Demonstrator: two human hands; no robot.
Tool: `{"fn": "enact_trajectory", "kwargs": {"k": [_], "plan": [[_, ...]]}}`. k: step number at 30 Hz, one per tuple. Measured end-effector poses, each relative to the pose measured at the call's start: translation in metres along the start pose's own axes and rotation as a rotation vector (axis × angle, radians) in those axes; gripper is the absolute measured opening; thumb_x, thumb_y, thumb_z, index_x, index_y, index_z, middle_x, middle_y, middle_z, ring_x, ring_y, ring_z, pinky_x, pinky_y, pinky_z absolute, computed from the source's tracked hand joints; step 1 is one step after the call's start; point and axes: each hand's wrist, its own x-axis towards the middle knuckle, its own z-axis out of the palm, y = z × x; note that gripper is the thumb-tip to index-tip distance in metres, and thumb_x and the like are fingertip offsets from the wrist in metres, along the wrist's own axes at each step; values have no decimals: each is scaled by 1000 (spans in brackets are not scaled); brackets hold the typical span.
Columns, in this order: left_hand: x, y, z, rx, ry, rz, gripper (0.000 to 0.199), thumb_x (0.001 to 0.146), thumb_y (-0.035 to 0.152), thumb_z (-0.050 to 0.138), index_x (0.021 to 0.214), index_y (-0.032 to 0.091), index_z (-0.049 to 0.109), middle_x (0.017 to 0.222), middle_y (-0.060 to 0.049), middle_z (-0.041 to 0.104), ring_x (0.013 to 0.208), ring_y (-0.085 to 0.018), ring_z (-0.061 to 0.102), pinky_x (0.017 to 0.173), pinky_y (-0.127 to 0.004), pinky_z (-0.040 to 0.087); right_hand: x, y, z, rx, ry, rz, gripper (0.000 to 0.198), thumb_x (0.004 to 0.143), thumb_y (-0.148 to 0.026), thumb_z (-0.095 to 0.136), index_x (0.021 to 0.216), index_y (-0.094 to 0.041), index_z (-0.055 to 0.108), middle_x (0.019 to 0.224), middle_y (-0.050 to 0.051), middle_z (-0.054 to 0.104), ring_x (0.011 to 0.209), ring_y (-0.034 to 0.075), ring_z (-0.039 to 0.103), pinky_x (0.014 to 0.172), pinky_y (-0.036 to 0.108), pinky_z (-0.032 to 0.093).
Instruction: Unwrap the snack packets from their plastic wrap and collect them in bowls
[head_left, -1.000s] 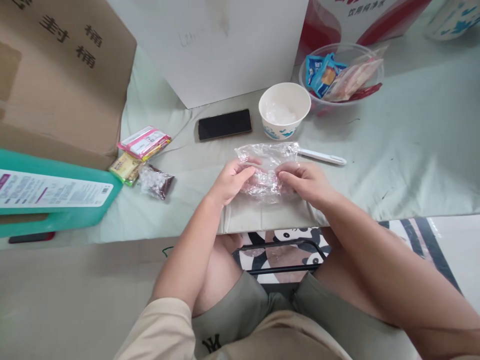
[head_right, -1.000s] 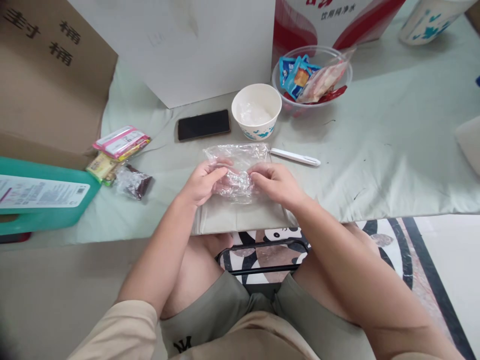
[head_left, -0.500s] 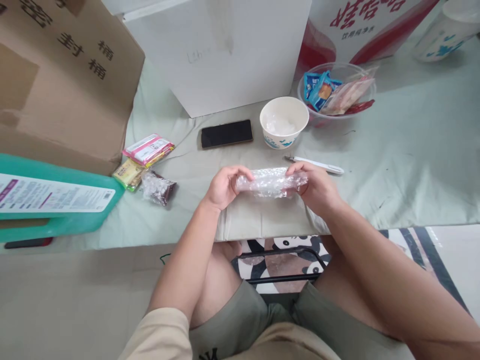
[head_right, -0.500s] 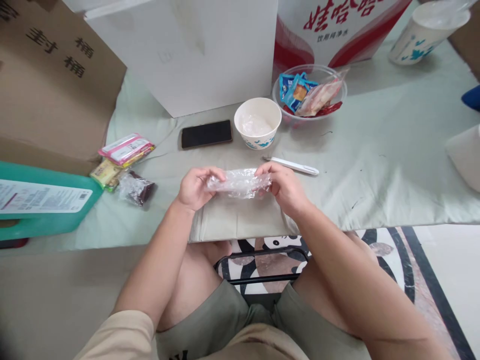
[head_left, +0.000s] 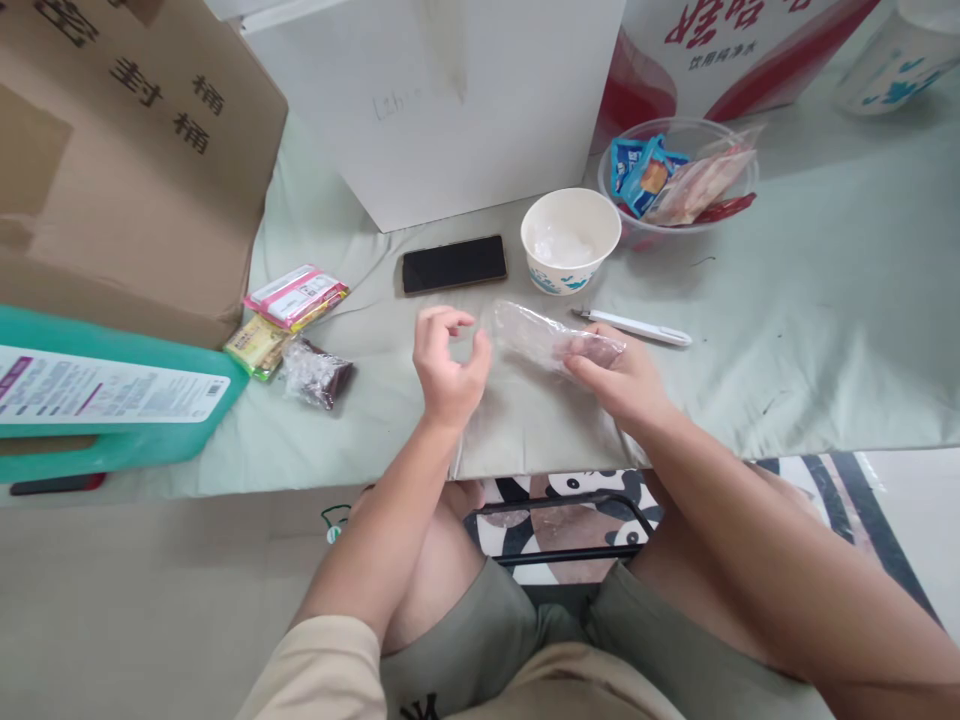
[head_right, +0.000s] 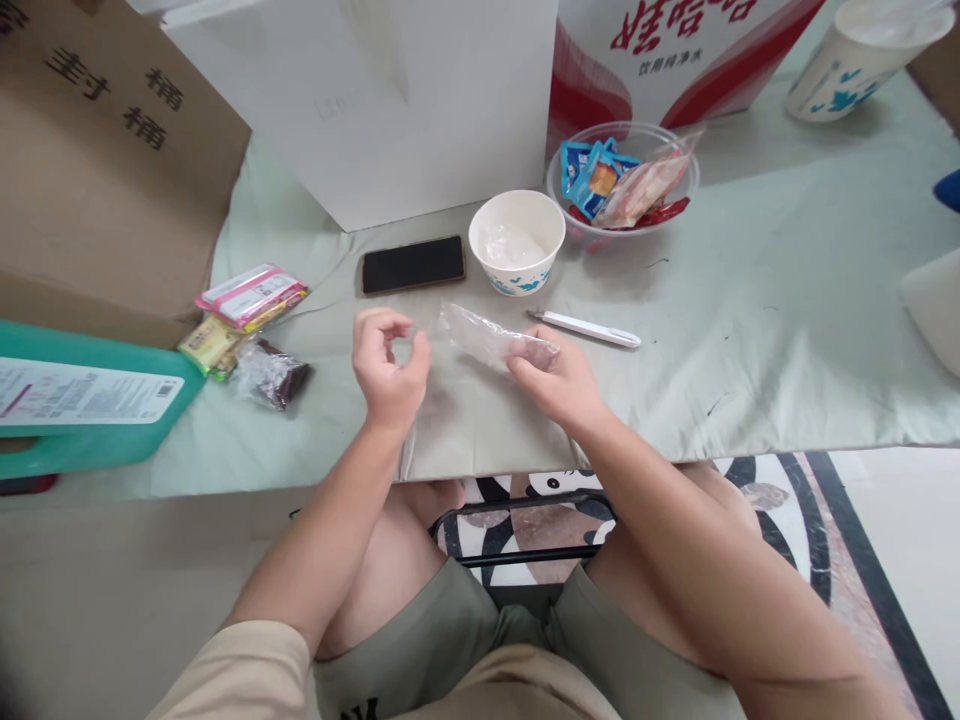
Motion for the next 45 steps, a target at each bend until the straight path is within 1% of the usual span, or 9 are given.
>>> {"fn": "enact_trajectory", "kwargs": {"k": [3,8,16,23,28,30,35,40,45], "plan": [[-11,8,9,-78,-181,-20,27,79,33,72,103,23,64,116,-9,65,116,-26,58,103,-39,47,-4,1,7,39,-52,-49,24,75,-41,74,77,-23,58,73,-2,62,69,16,56,66,32,44],[-16,8,24,-483,-557,-415,49,80,53,75,116,21,68,109,-8,73,101,-23,68,89,-33,53,-4,12,17,244,-274,-90,31,85,-52,67,100,-25,68,106,4,72,97,21,68,87,38,54],[-8,4,19,-651,-456,-508,44,72,34,83,112,23,66,123,-8,72,112,-22,68,93,-32,53,1,14,17,92,31,-187,46,72,-36,79,113,-26,58,123,6,63,108,21,62,85,34,53],[0,-2,11,-313,-268,-422,35,64,24,82,89,21,58,81,3,61,74,-11,58,70,-23,48,3,3,10,22,-63,-134,20,78,-37,66,89,-22,59,81,1,63,70,15,58,64,30,44],[33,30,0,-1,68,-137,21,74,19,73,77,23,52,73,4,51,65,-11,47,64,-25,41,0,-4,0,0,-66,-139,16,79,-35,59,88,-22,60,84,2,66,75,16,60,66,30,46],[58,53,13,185,67,59,20,77,16,69,73,23,51,70,3,48,67,-13,46,66,-27,41,-1,-7,-5,10,-68,-157,16,80,-35,57,88,-22,60,82,2,65,74,16,60,65,29,45],[124,87,91,740,-470,181,21,68,5,64,74,24,58,75,-2,60,85,-23,62,80,-34,46,-1,-10,-17,29,-76,-191,14,81,-33,52,85,-22,59,78,1,64,71,16,58,63,28,44],[159,72,147,939,-1043,-158,26,50,0,68,64,21,66,60,0,59,84,-29,69,81,-39,50,-4,-12,-26,26,-81,-211,10,81,-28,50,83,-22,58,77,0,64,71,15,58,63,28,42],[170,74,163,877,-1179,-452,22,54,-1,65,67,17,68,58,-1,61,69,-25,68,74,-42,53,-5,-17,-29,15,-92,-226,9,82,-26,50,83,-22,57,76,-1,64,70,15,58,64,28,41]]}}
